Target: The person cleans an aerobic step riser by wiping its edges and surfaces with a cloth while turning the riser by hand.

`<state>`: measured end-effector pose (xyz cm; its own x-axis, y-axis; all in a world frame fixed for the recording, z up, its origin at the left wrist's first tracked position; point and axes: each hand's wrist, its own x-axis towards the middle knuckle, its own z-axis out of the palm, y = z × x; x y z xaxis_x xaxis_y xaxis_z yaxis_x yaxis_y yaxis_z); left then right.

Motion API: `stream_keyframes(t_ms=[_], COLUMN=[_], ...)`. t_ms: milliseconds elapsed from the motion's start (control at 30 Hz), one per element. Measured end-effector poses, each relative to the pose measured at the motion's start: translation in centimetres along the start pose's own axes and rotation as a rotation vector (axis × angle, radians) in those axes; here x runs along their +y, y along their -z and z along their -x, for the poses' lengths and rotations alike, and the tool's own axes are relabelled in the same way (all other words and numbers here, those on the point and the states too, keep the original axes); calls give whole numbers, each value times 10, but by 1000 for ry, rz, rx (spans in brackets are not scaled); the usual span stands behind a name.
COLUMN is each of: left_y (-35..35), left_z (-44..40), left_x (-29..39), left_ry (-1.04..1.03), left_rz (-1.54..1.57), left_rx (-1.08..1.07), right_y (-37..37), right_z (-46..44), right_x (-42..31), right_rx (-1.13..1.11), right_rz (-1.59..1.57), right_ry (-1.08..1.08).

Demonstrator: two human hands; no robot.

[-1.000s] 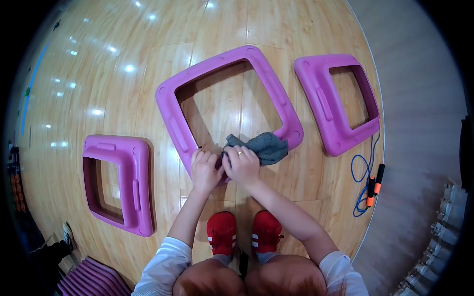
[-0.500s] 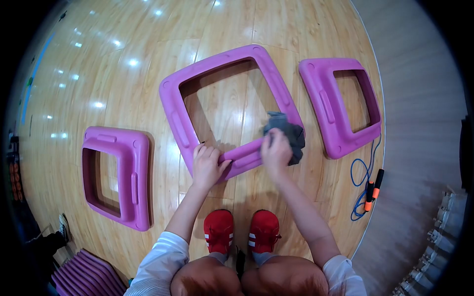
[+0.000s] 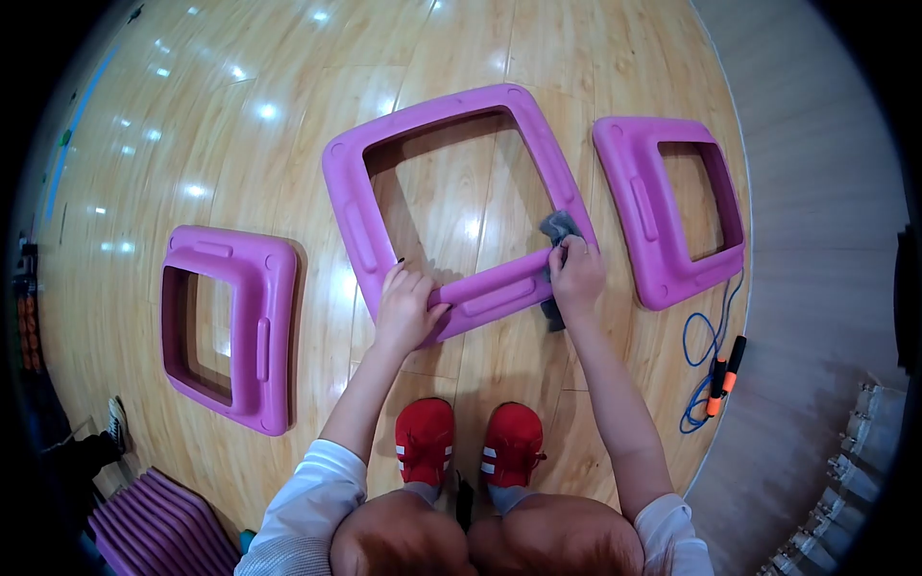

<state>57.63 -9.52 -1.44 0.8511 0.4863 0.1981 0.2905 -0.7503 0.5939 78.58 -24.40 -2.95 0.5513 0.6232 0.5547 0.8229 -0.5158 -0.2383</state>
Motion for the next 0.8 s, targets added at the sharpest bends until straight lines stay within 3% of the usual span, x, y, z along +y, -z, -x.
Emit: stream_keyframes(t_ms=[67, 133, 267, 367, 433, 500, 567, 667, 733, 800], left_y=[0, -2, -3, -2, -2, -3, -2, -2, -2, -1], left_z=[0, 0, 0, 2, 2, 2, 1, 1, 0, 0], left_x=[2, 1, -1, -2, -3, -3, -4, -3, -2, -2], left_ry=[-1, 17, 25, 36, 41, 41, 39, 35, 42, 40], left_rz=[15, 6, 19, 8, 21, 25, 24, 36, 43, 46], left_rx=[14, -3, -10, -14, -31, -25, -19, -49, -55, -50], right_y=[1, -5, -29, -20, -11, -3, 1, -6, 1, 2], right_z=[1, 8, 31, 19, 9, 1, -4, -1, -1, 16], right_x=[-4, -39, -105, -90, -68, -30, -4, -4, -40, -79], right_rx=[3, -265, -158, -189, -196, -343, -253, -128, -289, -397], right_rz=[36, 64, -167, -128, 45, 1, 101, 48, 5, -94], right_ry=[-21, -177, 254, 325, 238, -41, -244, -323, -381, -259])
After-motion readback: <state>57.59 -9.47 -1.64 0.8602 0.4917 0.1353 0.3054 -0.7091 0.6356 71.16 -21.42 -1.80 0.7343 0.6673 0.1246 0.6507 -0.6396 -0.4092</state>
